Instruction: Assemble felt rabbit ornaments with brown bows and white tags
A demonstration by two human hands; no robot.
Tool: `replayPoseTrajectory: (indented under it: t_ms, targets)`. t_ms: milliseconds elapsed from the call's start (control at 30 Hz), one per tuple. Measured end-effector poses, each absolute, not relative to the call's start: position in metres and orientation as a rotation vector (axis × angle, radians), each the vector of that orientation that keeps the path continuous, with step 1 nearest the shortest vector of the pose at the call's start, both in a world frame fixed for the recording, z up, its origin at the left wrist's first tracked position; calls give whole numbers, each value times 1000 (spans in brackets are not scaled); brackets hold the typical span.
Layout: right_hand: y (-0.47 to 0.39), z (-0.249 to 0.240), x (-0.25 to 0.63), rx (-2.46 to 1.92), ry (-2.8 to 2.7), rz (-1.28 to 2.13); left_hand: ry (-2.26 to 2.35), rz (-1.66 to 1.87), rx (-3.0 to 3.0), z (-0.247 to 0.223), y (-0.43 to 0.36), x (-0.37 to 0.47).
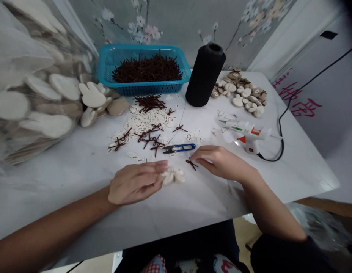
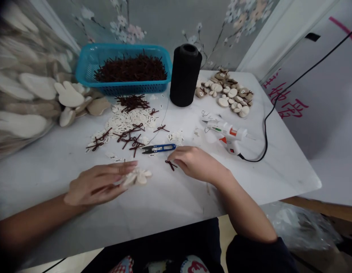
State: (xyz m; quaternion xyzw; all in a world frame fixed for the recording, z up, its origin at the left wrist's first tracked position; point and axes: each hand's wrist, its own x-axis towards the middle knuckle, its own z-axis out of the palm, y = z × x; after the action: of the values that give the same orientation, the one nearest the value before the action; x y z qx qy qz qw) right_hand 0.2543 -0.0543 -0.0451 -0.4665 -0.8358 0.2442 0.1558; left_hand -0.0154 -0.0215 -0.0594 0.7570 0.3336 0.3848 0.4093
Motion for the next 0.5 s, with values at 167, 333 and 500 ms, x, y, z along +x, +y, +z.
replayPoseTrajectory:
  t_ms: [167, 333, 500]
  targets:
    - [-55, -43, 256, -1445, -2318, 607, 1009, 978, 1669, -66, -23, 4]
    - [-55, -46, 251, -1384, -2375, 692, 1058, 752, 1445, -66, -14, 9]
    - [-51, -51, 254, -1584, -2149, 450, 1059, 748, 1430, -68, -12, 8]
